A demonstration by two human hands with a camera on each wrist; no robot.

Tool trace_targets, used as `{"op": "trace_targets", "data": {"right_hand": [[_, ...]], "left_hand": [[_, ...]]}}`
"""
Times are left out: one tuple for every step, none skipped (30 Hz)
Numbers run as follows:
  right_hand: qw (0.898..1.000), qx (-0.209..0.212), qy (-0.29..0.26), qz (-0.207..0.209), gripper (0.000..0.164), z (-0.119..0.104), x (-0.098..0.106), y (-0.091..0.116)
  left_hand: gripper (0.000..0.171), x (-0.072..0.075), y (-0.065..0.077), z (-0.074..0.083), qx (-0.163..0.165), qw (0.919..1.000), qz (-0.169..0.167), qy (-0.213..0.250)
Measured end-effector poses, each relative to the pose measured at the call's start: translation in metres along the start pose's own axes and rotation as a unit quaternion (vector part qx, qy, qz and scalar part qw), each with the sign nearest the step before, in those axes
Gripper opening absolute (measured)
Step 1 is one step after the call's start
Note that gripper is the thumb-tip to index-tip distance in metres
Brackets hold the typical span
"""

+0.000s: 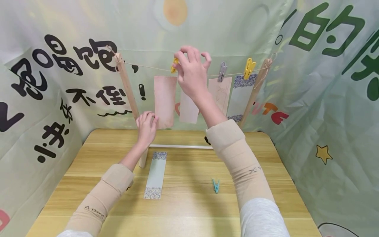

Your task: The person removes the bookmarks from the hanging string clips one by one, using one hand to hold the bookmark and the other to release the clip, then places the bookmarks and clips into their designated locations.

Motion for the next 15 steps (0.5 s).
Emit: {"op": "trace_targets", "data": {"right_hand": [[1.0, 0.0, 0.001, 0.002, 0.013, 0.0, 0.001, 0.001], [1.0, 0.0, 0.0, 0.004, 0.014, 0.0, 0.002, 0.002], [1.0, 0.0, -0.001, 0.006, 0.015, 0.0, 0.003, 0.002], [1.0, 0.0, -0.001, 0.007, 0.016, 0.0, 0.004, 0.003], [1.0, 0.0, -0.002, 0.009, 0.017, 0.001, 0.005, 0.003], [1.0, 0.0, -0.004, 0.01, 0.018, 0.001, 0.006, 0.004], [1.0, 0.0, -0.005, 0.012, 0.019, 0.001, 0.007, 0.005], [1.0, 0.0, -0.008, 0.014, 0.02, 0.002, 0.008, 0.006], [1.0, 0.001, -0.009, 0.015, 0.021, 0.002, 0.009, 0.007], [1.0, 0.001, -0.01, 0.017, 0.021, 0.002, 0.011, 0.007], [1.0, 0.002, -0.013, 0.018, 0.021, 0.003, 0.012, 0.009], [1.0, 0.003, -0.018, 0.02, 0.022, 0.003, 0.013, 0.01], [1.0, 0.003, -0.02, 0.022, 0.023, 0.004, 0.014, 0.011], [0.999, 0.003, -0.025, 0.025, 0.023, 0.004, 0.015, 0.012], [0.999, 0.003, -0.029, 0.027, 0.023, 0.005, 0.016, 0.013]], "left_hand": [[0.023, 0.0, 0.0, 0.0, 0.001, 1.0, 0.0, -0.001], [0.023, 0.0, 0.001, 0.0, 0.002, 1.0, 0.0, -0.002], [0.023, 0.001, 0.001, 0.0, 0.002, 1.0, 0.001, -0.003], [0.023, 0.001, 0.002, 0.0, 0.002, 1.0, 0.002, -0.003], [0.023, 0.001, 0.002, -0.001, 0.003, 1.0, 0.003, -0.004], [0.023, 0.001, 0.003, -0.001, 0.003, 1.0, 0.005, -0.005], [0.023, 0.002, 0.003, -0.001, 0.002, 1.0, 0.006, -0.005], [0.023, 0.002, 0.003, -0.001, 0.001, 1.0, 0.008, -0.005], [0.023, 0.003, 0.004, -0.001, 0.0, 0.9999, 0.011, -0.004], [0.023, 0.003, 0.004, 0.0, -0.001, 0.9999, 0.013, -0.003], [0.023, 0.004, 0.004, -0.001, -0.002, 0.9999, 0.016, -0.003], [0.022, 0.004, 0.005, -0.001, -0.003, 0.9998, 0.018, -0.001], [0.022, 0.005, 0.005, -0.001, -0.004, 0.9998, 0.02, 0.001], [0.022, 0.005, 0.006, -0.001, -0.005, 0.9998, 0.021, 0.002], [0.022, 0.005, 0.006, -0.001, -0.006, 0.9997, 0.021, 0.004]]}}
Point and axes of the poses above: each hand's wrist, its own y-axis away from the middle knuckle, its own x-axis out of the back of the hand, z = x × y, the point moved 10 cm from there along -y, towards the middle knuckle, and after that the axes turned 7 degrees about -x, right-handed, at the moved point
